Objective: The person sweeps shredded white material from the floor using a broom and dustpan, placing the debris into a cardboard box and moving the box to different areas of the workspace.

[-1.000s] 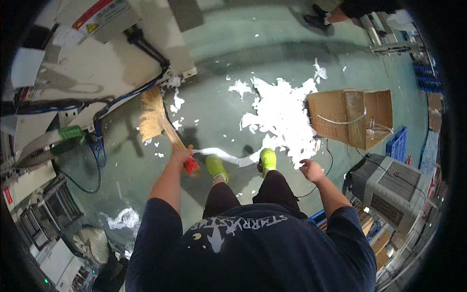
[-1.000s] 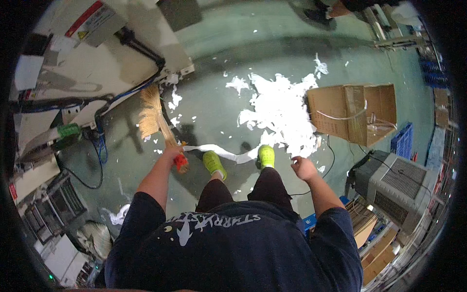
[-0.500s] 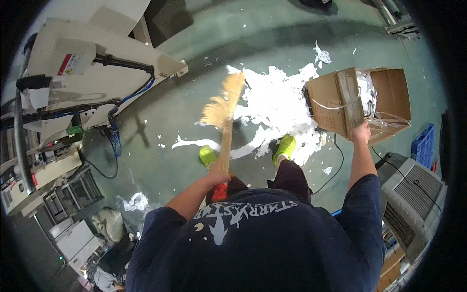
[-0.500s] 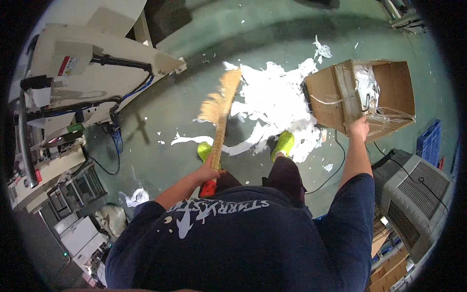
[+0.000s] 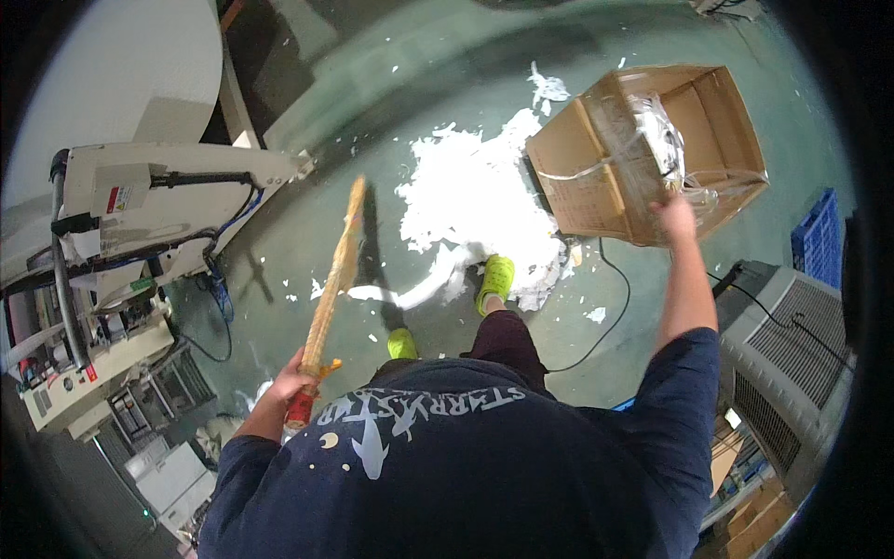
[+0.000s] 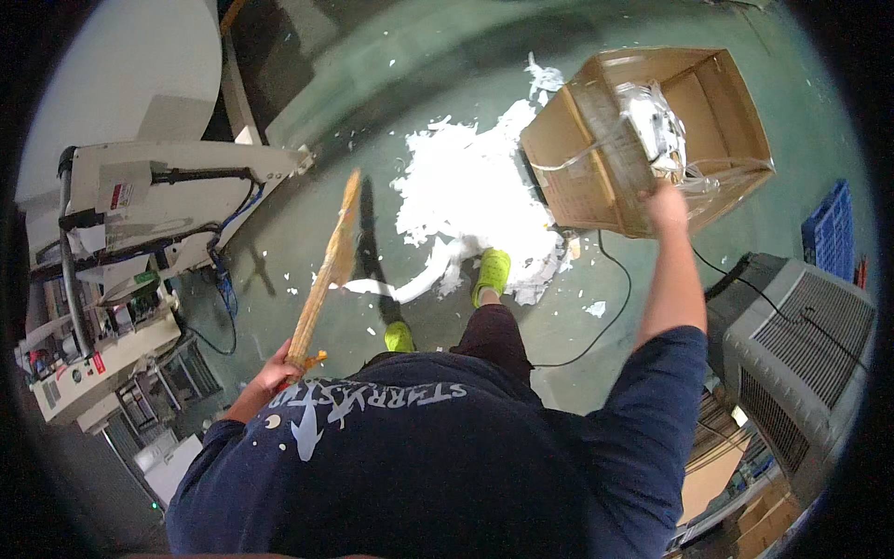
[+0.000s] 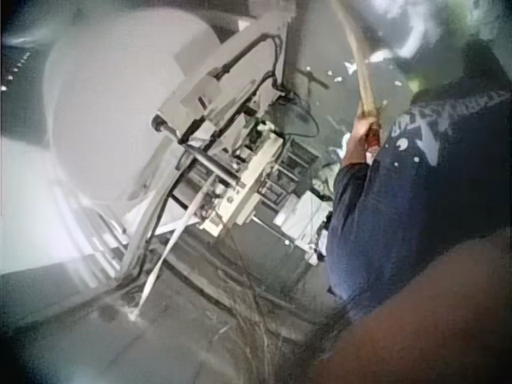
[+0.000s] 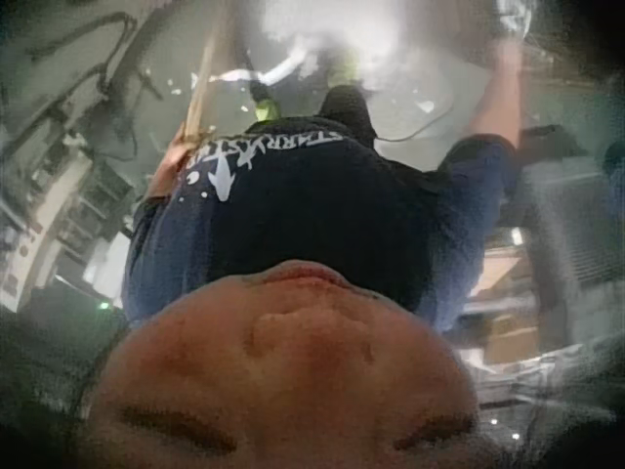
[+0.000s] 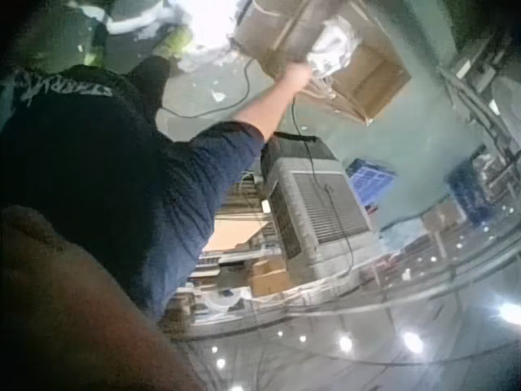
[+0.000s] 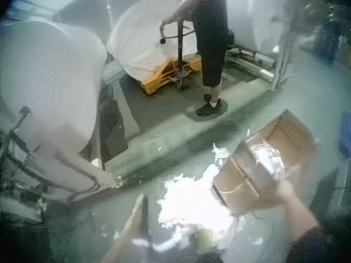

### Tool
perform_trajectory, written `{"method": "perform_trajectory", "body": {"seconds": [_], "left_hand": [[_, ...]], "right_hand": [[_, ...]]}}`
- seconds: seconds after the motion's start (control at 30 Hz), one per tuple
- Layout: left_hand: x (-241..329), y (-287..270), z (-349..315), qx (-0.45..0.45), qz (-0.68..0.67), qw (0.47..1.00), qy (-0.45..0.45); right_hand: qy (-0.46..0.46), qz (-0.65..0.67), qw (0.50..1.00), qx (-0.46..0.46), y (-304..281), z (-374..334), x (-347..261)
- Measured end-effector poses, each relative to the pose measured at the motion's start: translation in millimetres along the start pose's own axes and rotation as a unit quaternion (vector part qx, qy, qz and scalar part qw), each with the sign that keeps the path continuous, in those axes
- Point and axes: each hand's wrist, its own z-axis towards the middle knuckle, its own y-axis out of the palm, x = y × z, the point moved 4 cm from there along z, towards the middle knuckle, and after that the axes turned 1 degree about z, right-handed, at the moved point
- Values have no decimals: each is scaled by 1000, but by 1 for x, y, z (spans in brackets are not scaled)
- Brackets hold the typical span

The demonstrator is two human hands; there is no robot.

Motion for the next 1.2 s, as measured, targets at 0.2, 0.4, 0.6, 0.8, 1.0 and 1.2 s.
{"method": "perform_trajectory", "body": {"seconds": [0.2, 0.4, 0.6, 0.8, 1.0, 1.2], "left_hand": [[-69, -29, 5, 43, -130, 989, -55], [-60, 32, 70, -67, -300, 951, -35], [2, 164, 142, -218, -379, 899, -37], [29, 215, 71, -333, -293, 893, -79], [2, 131, 55, -344, -255, 899, -88], [9, 81, -10, -260, -2, 966, -12]], "right_hand": [[20, 101, 983, 150, -125, -90, 102], [48, 88, 977, 189, -119, -255, 114], [142, 59, 972, 180, -11, -409, 65], [240, 26, 963, 120, 106, -534, 74], [280, 120, 952, -22, 250, -663, 41], [354, 256, 882, -176, 340, -727, 6]]}}
